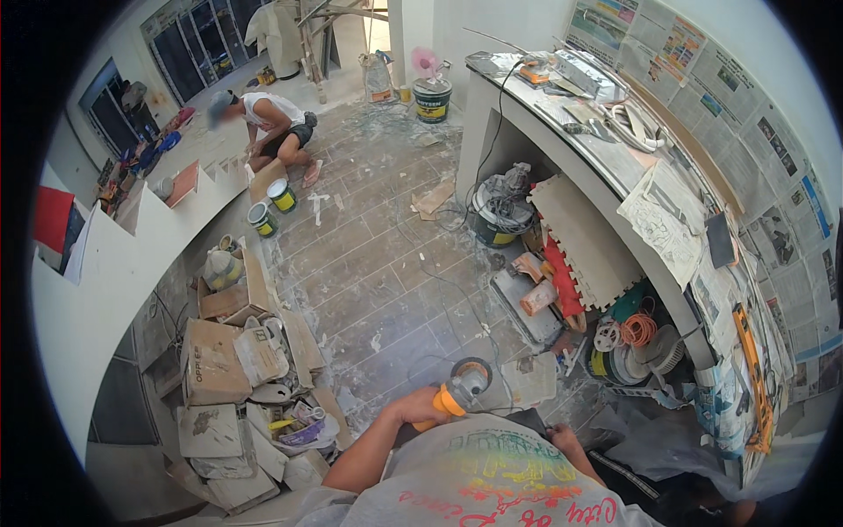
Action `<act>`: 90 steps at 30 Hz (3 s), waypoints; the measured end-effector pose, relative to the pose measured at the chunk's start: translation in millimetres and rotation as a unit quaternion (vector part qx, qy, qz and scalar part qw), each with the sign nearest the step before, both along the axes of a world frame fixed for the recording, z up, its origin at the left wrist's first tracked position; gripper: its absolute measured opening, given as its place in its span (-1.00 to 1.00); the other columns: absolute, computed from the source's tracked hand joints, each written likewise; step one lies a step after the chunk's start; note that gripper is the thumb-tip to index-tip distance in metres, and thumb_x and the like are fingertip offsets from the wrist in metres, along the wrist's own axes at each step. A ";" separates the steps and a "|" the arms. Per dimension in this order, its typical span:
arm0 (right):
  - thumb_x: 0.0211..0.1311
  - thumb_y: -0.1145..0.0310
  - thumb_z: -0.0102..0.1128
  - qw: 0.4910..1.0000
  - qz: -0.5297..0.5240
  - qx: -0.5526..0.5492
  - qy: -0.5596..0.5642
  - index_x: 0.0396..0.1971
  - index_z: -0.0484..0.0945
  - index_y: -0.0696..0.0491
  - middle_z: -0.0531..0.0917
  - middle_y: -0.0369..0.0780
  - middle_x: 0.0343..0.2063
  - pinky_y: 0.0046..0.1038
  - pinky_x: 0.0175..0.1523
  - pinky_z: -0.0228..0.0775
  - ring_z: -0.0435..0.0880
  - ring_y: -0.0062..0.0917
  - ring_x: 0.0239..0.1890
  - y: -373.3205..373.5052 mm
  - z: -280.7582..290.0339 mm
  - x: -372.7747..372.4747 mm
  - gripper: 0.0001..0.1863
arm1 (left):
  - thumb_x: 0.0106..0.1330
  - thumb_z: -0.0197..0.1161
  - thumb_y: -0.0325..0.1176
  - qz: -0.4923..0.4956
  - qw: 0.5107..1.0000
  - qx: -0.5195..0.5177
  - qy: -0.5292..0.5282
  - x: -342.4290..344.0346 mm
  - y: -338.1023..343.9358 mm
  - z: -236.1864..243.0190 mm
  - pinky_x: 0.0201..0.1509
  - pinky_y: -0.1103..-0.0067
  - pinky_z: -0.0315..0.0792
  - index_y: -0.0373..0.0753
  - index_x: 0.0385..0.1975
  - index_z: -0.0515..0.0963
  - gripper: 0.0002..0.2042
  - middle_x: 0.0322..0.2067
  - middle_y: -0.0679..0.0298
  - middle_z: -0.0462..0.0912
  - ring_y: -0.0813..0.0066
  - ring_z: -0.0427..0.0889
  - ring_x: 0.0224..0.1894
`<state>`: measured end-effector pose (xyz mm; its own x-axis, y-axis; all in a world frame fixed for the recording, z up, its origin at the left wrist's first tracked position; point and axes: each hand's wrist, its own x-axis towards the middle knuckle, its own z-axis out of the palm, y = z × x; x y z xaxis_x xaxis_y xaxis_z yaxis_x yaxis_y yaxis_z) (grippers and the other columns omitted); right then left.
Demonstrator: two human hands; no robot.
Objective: Using an angle grinder to smooth or modify metal hinges.
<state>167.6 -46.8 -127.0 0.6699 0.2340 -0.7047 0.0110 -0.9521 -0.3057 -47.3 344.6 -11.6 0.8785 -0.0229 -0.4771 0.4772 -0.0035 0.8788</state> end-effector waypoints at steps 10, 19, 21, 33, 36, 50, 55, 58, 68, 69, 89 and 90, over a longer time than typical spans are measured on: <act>0.32 0.19 0.01 0.986 -0.134 0.009 0.094 -0.25 0.60 0.27 0.65 0.12 -0.46 -0.20 -0.16 0.51 0.72 -0.11 -0.29 11.7 -9.2 -2.6 -0.60 | -0.10 0.42 -0.31 -0.010 0.997 -0.058 0.047 8.7 38.7 -27.2 -0.03 0.53 0.45 -0.28 -0.12 0.56 -0.54 -0.22 0.27 0.66 0.47 0.59 -0.17; 0.22 0.18 0.08 0.985 -0.128 -0.055 -0.106 -0.34 0.53 0.30 0.63 0.19 -0.28 -0.09 -0.02 0.42 0.60 0.09 -0.14 -33.3 -8.0 -82.7 -0.60 | -0.08 0.43 -0.28 -0.157 0.982 -0.088 0.056 50.4 18.7 -53.5 -0.03 0.50 0.46 -0.28 -0.13 0.58 -0.55 -0.27 0.25 0.67 0.44 0.61 -0.21; 0.21 0.19 0.09 0.984 -0.139 -0.076 -0.079 -0.34 0.53 0.32 0.63 0.19 -0.30 -0.09 -0.02 0.43 0.60 0.09 -0.14 -65.2 -24.0 -113.4 -0.60 | -0.09 0.42 -0.29 -0.178 0.975 -0.107 0.076 56.5 13.7 -57.8 -0.04 0.50 0.46 -0.29 -0.14 0.58 -0.55 -0.28 0.25 0.67 0.45 0.61 -0.21; 0.18 0.20 0.21 0.937 -0.345 -0.013 0.041 -0.46 0.61 0.27 0.66 0.02 -0.56 -0.25 -0.34 0.46 0.71 -0.29 -0.48 -103.5 0.1 -162.5 -0.64 | -0.15 0.39 -0.28 -0.255 0.965 -0.020 0.063 85.9 -25.5 -38.8 -0.12 0.49 0.47 -0.29 -0.20 0.61 -0.57 -0.31 0.21 0.67 0.38 0.63 -0.24; 0.16 0.26 0.22 0.946 -0.321 0.037 0.000 -0.53 0.61 0.24 0.63 -0.05 -0.62 -0.28 -0.41 0.42 0.67 -0.35 -0.55 -101.3 6.9 -162.1 -0.70 | -0.12 0.40 -0.31 -0.268 0.961 0.013 0.060 84.2 -42.5 -33.1 -0.10 0.51 0.47 -0.29 -0.18 0.60 -0.58 -0.30 0.25 0.68 0.43 0.62 -0.24; 0.21 0.30 0.17 0.972 -0.218 0.044 -0.068 -0.39 0.56 0.26 0.62 0.05 -0.48 -0.19 -0.26 0.44 0.64 -0.14 -0.36 -171.7 -94.4 -203.5 -0.73 | -0.19 0.44 -0.22 -0.230 0.962 0.149 -0.013 3.2 -105.5 -6.7 -0.17 0.41 0.49 -0.27 -0.23 0.60 -0.54 -0.31 0.11 0.70 0.23 0.67 -0.27; 0.21 0.26 0.16 0.946 -0.311 0.005 -0.088 -0.33 0.55 0.28 0.63 0.13 -0.38 -0.12 -0.14 0.45 0.65 -0.03 -0.23 -194.9 -99.0 -237.0 -0.69 | -0.14 0.44 -0.29 -0.230 0.969 0.085 -0.010 -0.4 -91.6 2.6 -0.12 0.45 0.50 -0.28 -0.24 0.61 -0.60 -0.32 0.22 0.70 0.38 0.66 -0.27; 0.21 0.24 0.14 0.926 -0.356 -0.054 -0.115 -0.29 0.55 0.28 0.64 0.18 -0.33 -0.08 -0.06 0.46 0.65 0.04 -0.16 -185.5 -98.2 -234.9 -0.66 | -0.12 0.40 -0.33 -0.217 0.971 0.105 0.006 1.1 -76.7 3.2 -0.13 0.48 0.49 -0.29 -0.21 0.58 -0.60 -0.32 0.24 0.68 0.41 0.64 -0.28; 0.19 0.44 0.11 0.931 -0.308 0.052 -0.187 -0.13 0.40 0.25 0.62 0.09 -0.27 -0.24 -0.05 0.44 0.64 -0.08 -0.15 -50.3 -9.6 -178.0 -0.72 | -0.07 0.48 -0.40 -0.014 0.993 -0.094 -0.068 28.2 88.1 0.3 -0.14 0.53 0.49 -0.28 -0.18 0.58 -0.61 -0.31 0.31 0.66 0.54 0.61 -0.27; 0.22 0.46 0.10 0.912 -0.286 0.137 -0.261 -0.18 0.40 0.24 0.61 0.00 -0.34 -0.31 -0.15 0.44 0.63 -0.21 -0.27 -19.4 3.0 -163.2 -0.77 | -0.07 0.48 -0.41 0.025 0.986 -0.134 -0.093 30.0 112.6 5.8 -0.14 0.52 0.50 -0.27 -0.17 0.58 -0.60 -0.33 0.31 0.66 0.53 0.62 -0.27; 0.35 0.31 0.10 0.737 -0.227 0.630 0.090 -0.13 0.37 0.16 0.64 -0.18 -0.45 -0.45 -0.35 0.53 0.67 -0.53 -0.37 504.1 239.5 9.9 -0.75 | -0.08 0.43 -0.08 0.128 0.814 -0.391 -0.409 63.6 327.0 86.0 0.44 0.17 0.00 -0.16 -0.20 0.42 -0.51 0.31 -0.19 0.16 -0.10 0.12 0.37; 0.33 0.31 0.13 0.742 -0.227 0.623 0.094 -0.16 0.39 0.16 0.63 -0.19 -0.46 -0.46 -0.37 0.51 0.65 -0.55 -0.37 517.9 242.6 3.7 -0.75 | -0.07 0.41 -0.09 0.123 0.840 -0.344 -0.401 72.6 322.6 91.7 0.50 0.14 -0.15 -0.15 -0.22 0.42 -0.53 0.36 -0.27 0.04 -0.21 -0.04 0.44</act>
